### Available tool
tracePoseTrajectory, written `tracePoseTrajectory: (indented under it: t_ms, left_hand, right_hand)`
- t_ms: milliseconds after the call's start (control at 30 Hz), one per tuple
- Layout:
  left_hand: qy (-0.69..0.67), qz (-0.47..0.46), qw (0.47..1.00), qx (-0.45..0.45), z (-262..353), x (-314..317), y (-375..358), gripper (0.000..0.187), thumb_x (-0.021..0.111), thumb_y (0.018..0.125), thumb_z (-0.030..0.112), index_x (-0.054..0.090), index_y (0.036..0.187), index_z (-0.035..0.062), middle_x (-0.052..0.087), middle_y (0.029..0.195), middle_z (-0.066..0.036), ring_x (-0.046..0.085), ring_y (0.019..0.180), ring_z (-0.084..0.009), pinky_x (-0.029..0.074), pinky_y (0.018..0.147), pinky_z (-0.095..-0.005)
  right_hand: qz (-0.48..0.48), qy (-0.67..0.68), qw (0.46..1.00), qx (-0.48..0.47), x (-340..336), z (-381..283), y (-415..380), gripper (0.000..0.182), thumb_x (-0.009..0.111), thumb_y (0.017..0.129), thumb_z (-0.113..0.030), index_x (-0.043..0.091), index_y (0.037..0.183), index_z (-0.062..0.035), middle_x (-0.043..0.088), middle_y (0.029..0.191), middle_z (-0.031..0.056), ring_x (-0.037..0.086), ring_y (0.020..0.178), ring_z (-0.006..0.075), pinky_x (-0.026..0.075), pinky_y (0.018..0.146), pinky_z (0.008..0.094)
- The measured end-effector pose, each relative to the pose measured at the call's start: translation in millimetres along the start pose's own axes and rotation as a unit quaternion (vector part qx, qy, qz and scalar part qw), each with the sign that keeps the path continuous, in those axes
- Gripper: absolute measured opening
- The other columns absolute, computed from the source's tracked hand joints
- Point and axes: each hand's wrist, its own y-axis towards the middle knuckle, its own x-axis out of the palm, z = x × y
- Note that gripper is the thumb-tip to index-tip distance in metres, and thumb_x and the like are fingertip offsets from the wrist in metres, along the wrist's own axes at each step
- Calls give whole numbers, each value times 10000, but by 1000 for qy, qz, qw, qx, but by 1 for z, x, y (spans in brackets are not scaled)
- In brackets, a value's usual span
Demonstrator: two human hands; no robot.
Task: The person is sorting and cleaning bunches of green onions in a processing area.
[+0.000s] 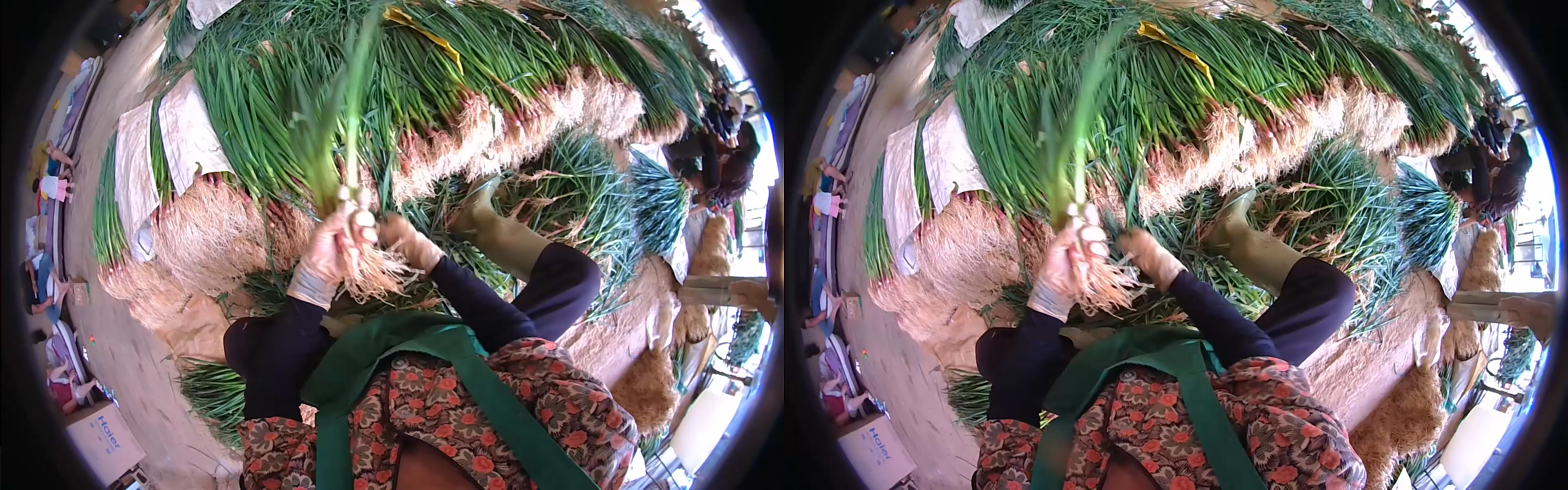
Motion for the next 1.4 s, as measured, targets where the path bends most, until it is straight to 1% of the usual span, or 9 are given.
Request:
tracePoseTrajectory:
  t_ms: [167,233,367,700,833,1100,1200,1300,1400]
  left_hand:
    - [51,47,990,123,37,6,2,440,537,913,202,419,1322,88,440,1349,-5,529,822,-112,506,702,-300]
    - [10,43,996,80,37,-3,5,454,540,912,213,408,1328,89,446,1352,-28,529,808,-107,504,690,-285]
    - [11,83,996,-6,36,-32,13,559,583,888,269,355,1370,100,510,838,51,466,712,-96,426,626,-271]
    - [15,160,987,17,29,-47,17,496,570,877,196,400,1335,111,405,695,59,406,658,-97,415,634,-275]
    - [85,217,972,32,24,-46,21,497,562,888,208,396,1344,103,470,732,51,470,663,-106,442,606,-286]
    - [114,211,970,30,28,-53,20,445,561,888,218,457,1294,67,522,767,34,513,691,-109,470,612,-281]
    - [70,199,977,23,20,-56,23,364,528,906,205,491,1240,68,526,768,39,503,677,-92,466,605,-250]
    - [124,166,978,-10,15,-60,26,345,544,891,203,503,1210,78,553,778,26,529,671,-86,477,594,-234]
    - [222,289,931,-40,-15,-36,23,276,569,861,129,553,1127,58,610,823,-10,568,713,-105,473,557,-214]
  right_hand:
    - [-568,257,757,195,-94,-23,-50,381,622,783,-432,673,927,-84,661,896,82,612,897,184,453,800,307]
    - [-22,248,969,-7,8,55,-99,269,545,844,-255,605,1063,-113,615,949,90,613,843,282,497,766,380]
    - [160,308,889,300,-61,73,26,401,532,878,-238,484,1207,-13,584,1067,212,592,961,304,481,824,355]
    - [27,36,990,137,-13,0,-14,247,461,857,-146,488,1084,-52,590,687,70,609,600,208,467,484,372]
    - [-307,115,941,88,2,-31,-81,360,504,850,-253,519,1183,-117,627,823,108,641,732,295,506,601,426]
    - [51,46,991,117,-117,68,-107,237,530,901,-203,563,1072,-42,622,990,56,588,860,164,493,708,301]
    - [143,469,828,272,-145,92,-124,217,514,908,-118,538,1087,3,605,1021,92,576,913,177,479,765,286]
    - [158,134,967,145,-155,56,-116,277,514,863,-14,498,1135,35,582,1035,186,583,930,274,475,822,323]
    - [112,727,627,256,-125,45,-91,328,517,903,-162,511,1194,-10,628,953,104,574,830,177,468,733,288]
